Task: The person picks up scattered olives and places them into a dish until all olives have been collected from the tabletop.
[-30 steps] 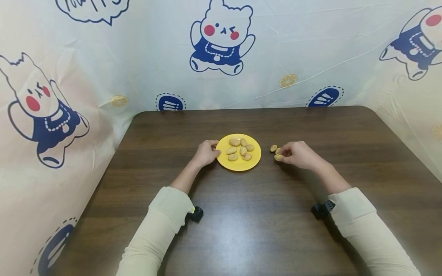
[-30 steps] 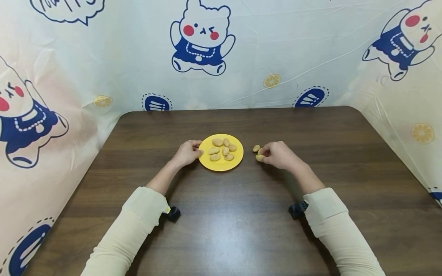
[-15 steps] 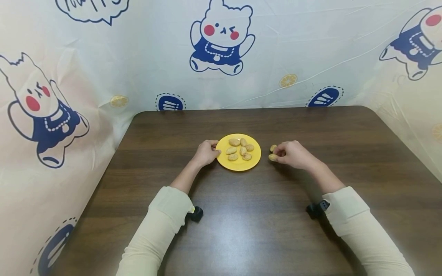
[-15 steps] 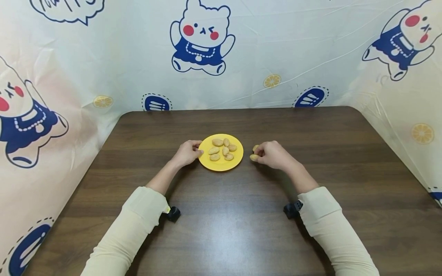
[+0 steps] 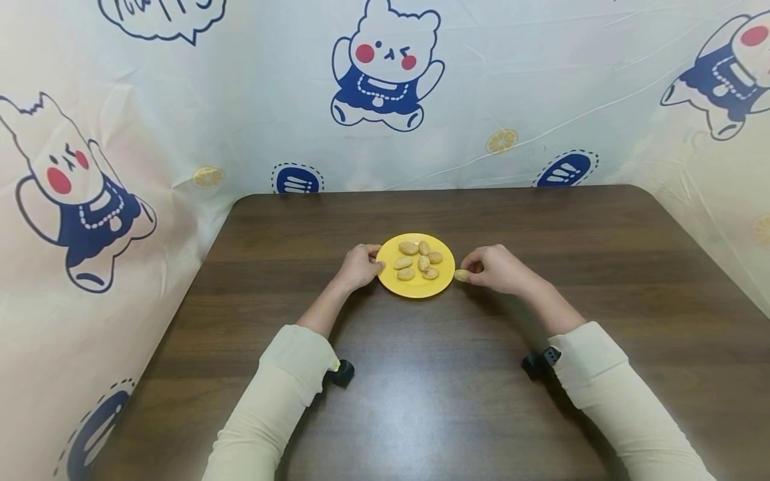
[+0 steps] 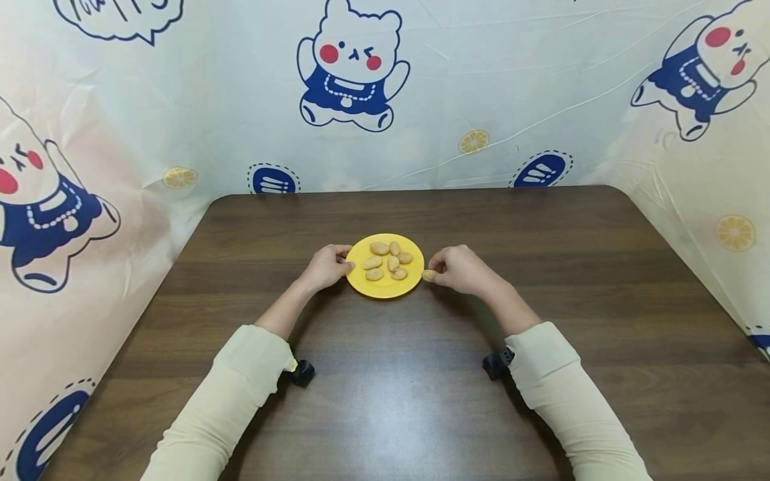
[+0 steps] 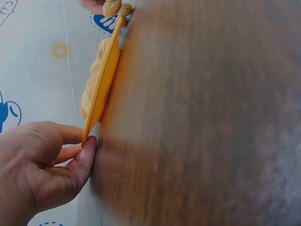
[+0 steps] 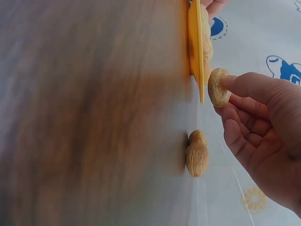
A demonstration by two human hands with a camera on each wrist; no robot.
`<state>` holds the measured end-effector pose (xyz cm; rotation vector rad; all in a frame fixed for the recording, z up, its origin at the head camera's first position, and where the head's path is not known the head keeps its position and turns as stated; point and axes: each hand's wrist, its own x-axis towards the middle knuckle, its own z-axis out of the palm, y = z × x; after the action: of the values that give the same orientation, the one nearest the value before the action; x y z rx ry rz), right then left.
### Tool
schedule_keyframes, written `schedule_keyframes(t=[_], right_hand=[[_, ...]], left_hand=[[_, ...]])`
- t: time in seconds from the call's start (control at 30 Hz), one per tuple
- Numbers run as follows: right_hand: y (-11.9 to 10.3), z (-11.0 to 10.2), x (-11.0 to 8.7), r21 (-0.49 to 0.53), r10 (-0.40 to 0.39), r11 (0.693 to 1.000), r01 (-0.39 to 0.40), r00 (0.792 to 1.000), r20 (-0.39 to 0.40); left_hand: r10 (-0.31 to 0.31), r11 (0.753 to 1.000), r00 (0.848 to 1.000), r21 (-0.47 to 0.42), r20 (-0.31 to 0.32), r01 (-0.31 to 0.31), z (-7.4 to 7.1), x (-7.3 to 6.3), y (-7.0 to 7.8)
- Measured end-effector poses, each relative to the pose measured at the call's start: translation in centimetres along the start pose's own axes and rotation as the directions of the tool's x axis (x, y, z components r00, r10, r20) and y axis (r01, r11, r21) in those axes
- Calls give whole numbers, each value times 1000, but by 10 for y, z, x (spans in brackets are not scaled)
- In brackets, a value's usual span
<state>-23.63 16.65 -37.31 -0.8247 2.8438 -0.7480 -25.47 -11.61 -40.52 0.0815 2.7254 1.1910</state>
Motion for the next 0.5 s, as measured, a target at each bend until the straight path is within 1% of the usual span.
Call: schedule_keyframes(t=[0.3, 0.5], right_hand=[[-13, 2, 10, 0, -14, 1000, 14, 1000, 5], [-22, 5, 17, -4, -26, 1000, 26, 999, 29]], left_hand=[[0, 1000, 1000, 0, -1, 0, 0, 1, 0], [-6, 1000, 1000, -5, 1, 6, 0, 1, -1]])
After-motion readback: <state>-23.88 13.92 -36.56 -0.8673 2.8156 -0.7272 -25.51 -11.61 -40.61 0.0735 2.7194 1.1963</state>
